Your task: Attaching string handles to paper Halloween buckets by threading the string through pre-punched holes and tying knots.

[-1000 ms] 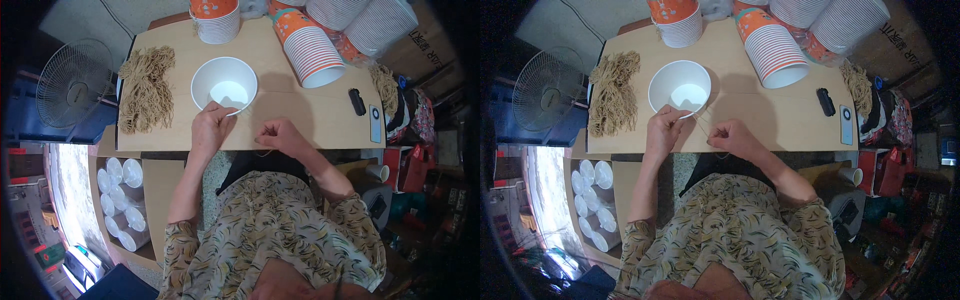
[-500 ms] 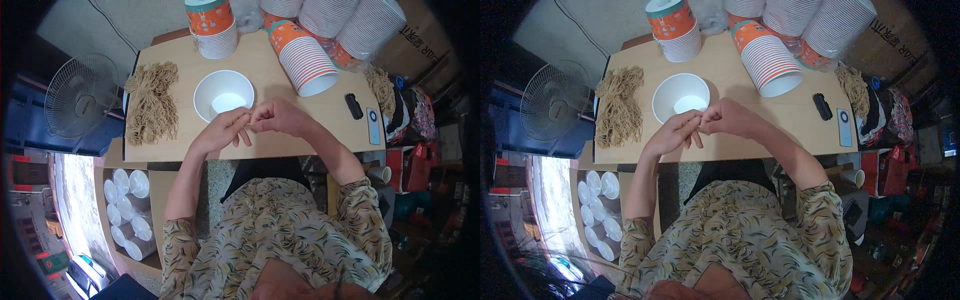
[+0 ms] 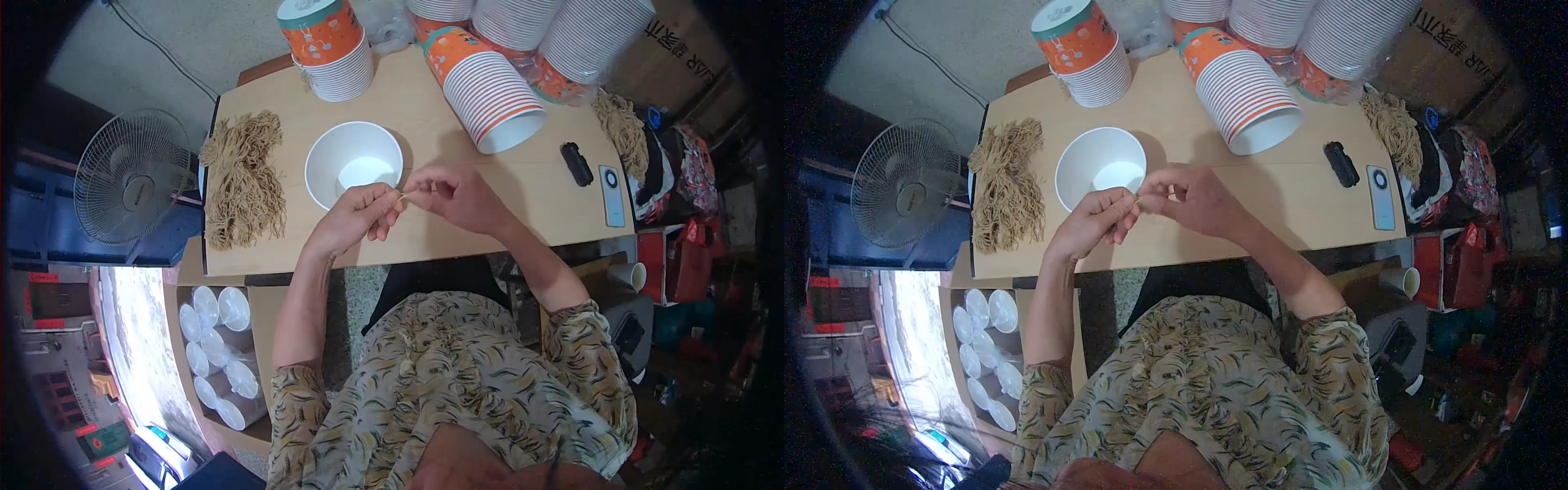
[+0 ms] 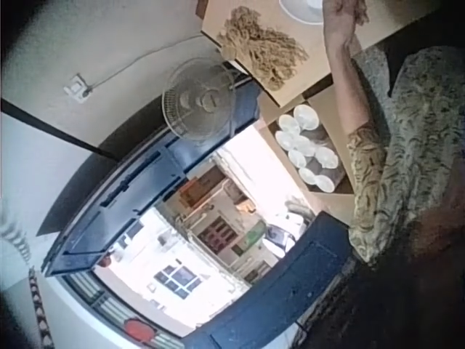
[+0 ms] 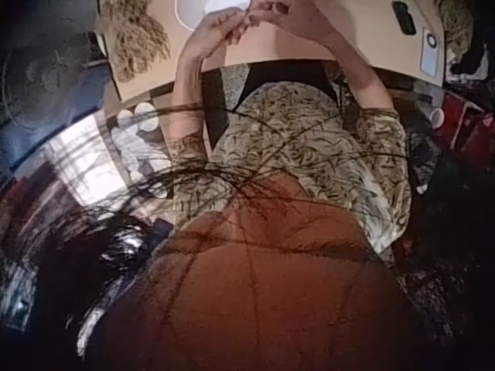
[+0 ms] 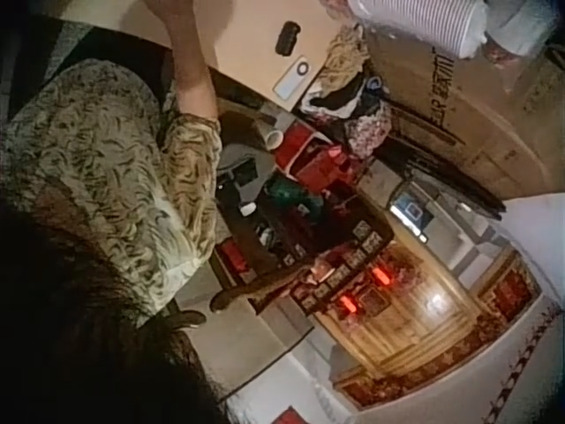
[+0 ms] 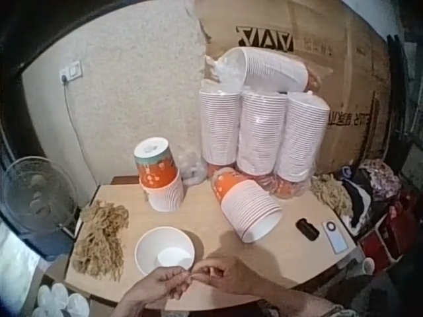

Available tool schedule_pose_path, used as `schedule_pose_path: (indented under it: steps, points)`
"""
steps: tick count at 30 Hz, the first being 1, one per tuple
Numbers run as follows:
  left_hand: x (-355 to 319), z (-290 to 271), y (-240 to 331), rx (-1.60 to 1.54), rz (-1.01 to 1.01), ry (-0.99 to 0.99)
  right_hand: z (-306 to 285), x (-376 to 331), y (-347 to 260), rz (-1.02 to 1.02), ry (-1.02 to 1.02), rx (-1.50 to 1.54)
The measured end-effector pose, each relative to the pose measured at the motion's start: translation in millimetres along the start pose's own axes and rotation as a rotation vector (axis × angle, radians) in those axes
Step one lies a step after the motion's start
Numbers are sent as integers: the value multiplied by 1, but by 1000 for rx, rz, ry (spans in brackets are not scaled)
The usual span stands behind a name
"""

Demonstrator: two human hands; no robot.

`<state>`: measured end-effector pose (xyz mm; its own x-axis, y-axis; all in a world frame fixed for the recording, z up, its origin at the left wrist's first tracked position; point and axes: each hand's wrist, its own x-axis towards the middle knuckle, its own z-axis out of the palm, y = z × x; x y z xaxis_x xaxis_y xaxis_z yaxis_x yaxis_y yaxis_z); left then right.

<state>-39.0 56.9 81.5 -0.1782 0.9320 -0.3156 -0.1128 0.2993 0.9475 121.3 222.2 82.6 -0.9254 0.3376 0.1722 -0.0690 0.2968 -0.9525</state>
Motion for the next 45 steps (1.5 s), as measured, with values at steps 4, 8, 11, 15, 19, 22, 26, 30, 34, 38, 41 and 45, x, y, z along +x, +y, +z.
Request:
schedule_pose_path:
  steps: [4,8,11,15,19,22,26,30,34,38,41,45]
  points:
    - [1,-1,1,30,-12,-5,-1,-1,3,-112,-28,-116]
    - [0,0,-2,58,3,22,0,-1,13,-85,-8,-77]
    - [-2,-1,-1,6,16,35,-1,-2,5,-41,3,-39]
    - [-5,-3,-3,-7,18,39,1,1,12,-21,-37,21]
    - [-6,-8,-8,36,66,12,5,5,20,-65,-51,22]
    - [-8,-9,-9,77,91,59,6,7,19,18,-77,80]
    - [-12,-5,-14,129,171,181,13,10,18,172,-64,317]
    - [-15,3,-21,135,342,293,21,12,21,313,-81,471]
    - [-17,12,-26,183,433,371,31,13,22,443,-60,675]
    - [-21,16,-26,230,450,455,43,12,26,371,17,577]
    - [-23,16,-26,254,435,475,45,11,27,286,61,374]
    - [-25,17,-26,356,513,524,42,12,15,294,27,347]
